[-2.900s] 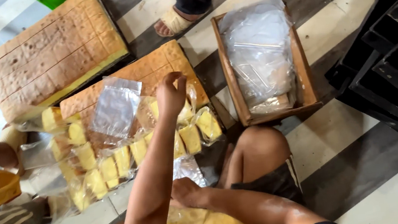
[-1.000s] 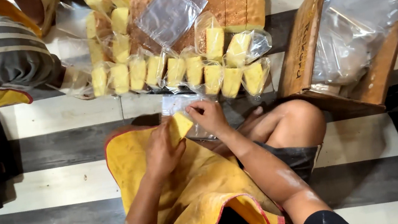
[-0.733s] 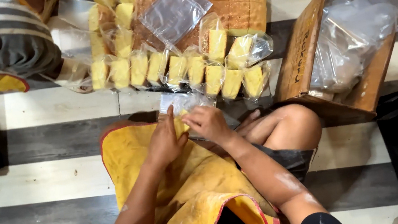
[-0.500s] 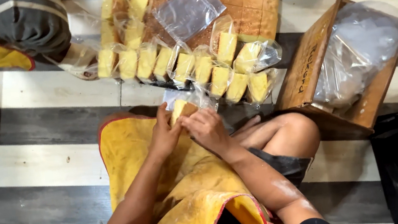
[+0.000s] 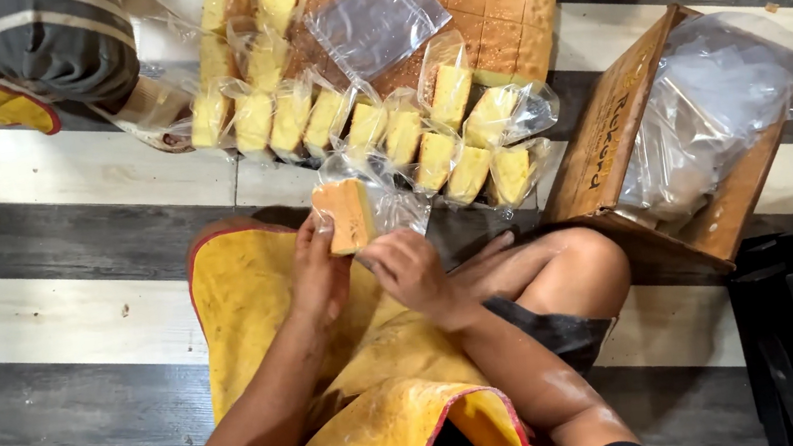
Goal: The person packages slices of cake into individual plastic bags.
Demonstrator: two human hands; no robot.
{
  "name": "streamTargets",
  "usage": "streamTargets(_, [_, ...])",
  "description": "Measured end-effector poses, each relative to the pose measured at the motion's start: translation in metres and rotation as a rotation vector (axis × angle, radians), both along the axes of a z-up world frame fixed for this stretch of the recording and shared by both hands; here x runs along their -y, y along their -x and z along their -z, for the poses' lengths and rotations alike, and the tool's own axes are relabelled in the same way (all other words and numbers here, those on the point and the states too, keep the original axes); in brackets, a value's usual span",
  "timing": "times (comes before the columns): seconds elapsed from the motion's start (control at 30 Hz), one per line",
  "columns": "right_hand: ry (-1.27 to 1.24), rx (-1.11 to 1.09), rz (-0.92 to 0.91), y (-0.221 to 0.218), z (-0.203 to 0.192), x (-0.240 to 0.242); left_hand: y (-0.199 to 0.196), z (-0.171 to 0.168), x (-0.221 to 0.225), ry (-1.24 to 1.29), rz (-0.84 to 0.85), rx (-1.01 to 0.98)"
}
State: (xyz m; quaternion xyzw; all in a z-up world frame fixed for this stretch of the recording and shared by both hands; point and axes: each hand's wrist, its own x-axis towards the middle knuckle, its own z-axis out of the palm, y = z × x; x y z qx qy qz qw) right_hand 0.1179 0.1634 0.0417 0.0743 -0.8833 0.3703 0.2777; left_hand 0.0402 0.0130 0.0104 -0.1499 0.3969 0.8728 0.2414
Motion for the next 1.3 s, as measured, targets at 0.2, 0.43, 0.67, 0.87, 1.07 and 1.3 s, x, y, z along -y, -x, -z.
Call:
streamTargets(0.2, [-0.051, -0.208, -0.031, 0.004, 0.002, -0.001, -0.011, -0.015, 0.006, -0.139, 0.11, 0.009])
streamTargets(0.43, [-0.032, -0.009, -0.051, 0.005, 0.02, 0.004, -0.006, -0.042, -0.007, -0.144, -0.132, 0.083])
streamTargets(0.67, [0.03, -0.062, -0.372, -0.001, 0.014, 0.016, 0.007, 0.027, -0.014, 0.455, -0.1, -0.264])
streamTargets(0.87, [0.214, 0.088, -0.356, 0.001, 0.031, 0.019, 0.016, 0.063, -0.002, 0.524, 0.188, -0.4])
streamTargets(1.07, [0.249, 0.114, -0.394, -0.002, 0.037, 0.022, 0.02, 0.078, -0.004, 0.918, 0.208, -0.54])
streamTargets(1.3, [0.211, 0.13, -0.381, 0.001, 0.041, 0.014, 0.036, 0.052, 0.022, 1.299, 0.561, -0.852])
